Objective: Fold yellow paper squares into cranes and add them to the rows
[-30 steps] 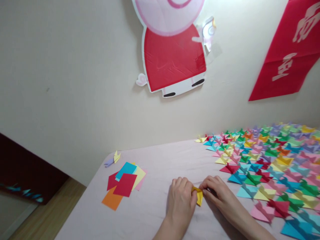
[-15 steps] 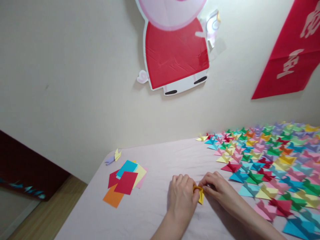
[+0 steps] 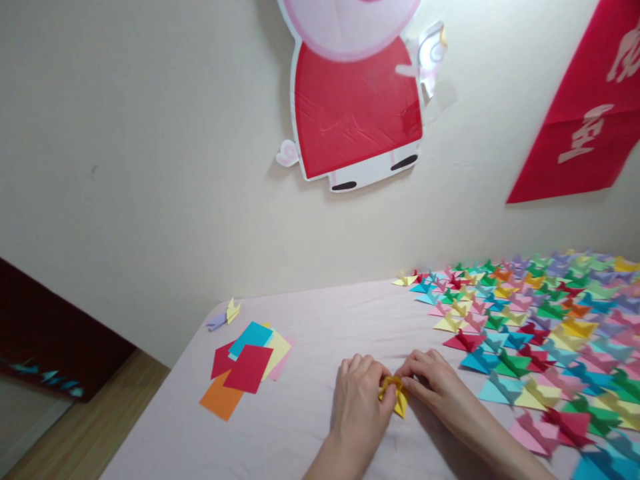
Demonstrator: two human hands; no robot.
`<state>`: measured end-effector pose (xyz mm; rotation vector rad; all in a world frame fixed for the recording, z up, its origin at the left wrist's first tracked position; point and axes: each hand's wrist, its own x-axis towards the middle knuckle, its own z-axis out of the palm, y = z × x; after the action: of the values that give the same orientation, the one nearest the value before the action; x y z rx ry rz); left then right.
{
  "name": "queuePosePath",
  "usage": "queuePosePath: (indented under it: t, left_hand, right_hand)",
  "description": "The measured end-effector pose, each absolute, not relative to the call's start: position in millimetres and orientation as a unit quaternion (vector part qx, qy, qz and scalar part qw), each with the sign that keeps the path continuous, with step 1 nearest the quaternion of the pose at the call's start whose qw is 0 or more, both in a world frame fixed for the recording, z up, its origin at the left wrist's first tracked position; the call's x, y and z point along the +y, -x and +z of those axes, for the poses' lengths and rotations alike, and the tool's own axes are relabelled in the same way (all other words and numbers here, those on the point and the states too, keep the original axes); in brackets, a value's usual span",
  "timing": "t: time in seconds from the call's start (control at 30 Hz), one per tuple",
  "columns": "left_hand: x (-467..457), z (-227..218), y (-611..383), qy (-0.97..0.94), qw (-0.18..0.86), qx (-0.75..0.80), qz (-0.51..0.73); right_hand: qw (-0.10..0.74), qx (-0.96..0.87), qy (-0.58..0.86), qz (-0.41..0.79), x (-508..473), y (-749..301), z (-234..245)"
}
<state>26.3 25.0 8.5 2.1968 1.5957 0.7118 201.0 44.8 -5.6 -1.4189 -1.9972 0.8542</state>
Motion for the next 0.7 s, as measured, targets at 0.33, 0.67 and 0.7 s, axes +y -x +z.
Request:
queuePosePath:
  t: [0.33,0.67,0.7]
  left_hand:
    - [28,9,-24,-0.769,0.186,0.553,0.263]
    - [32,8,-17,-0.769,0.223,0.523,0.292]
    - [31,8,-17,-0.771,0.224,0.519,0.294]
  right_hand:
    - [0.270,-0.747,0.553,0.250,41,-192,-4]
    - [0.262,-0.757,0.562,0.208,38,-184,0]
    - [0.262,-0.756,0.562,0.208,38,-184,1]
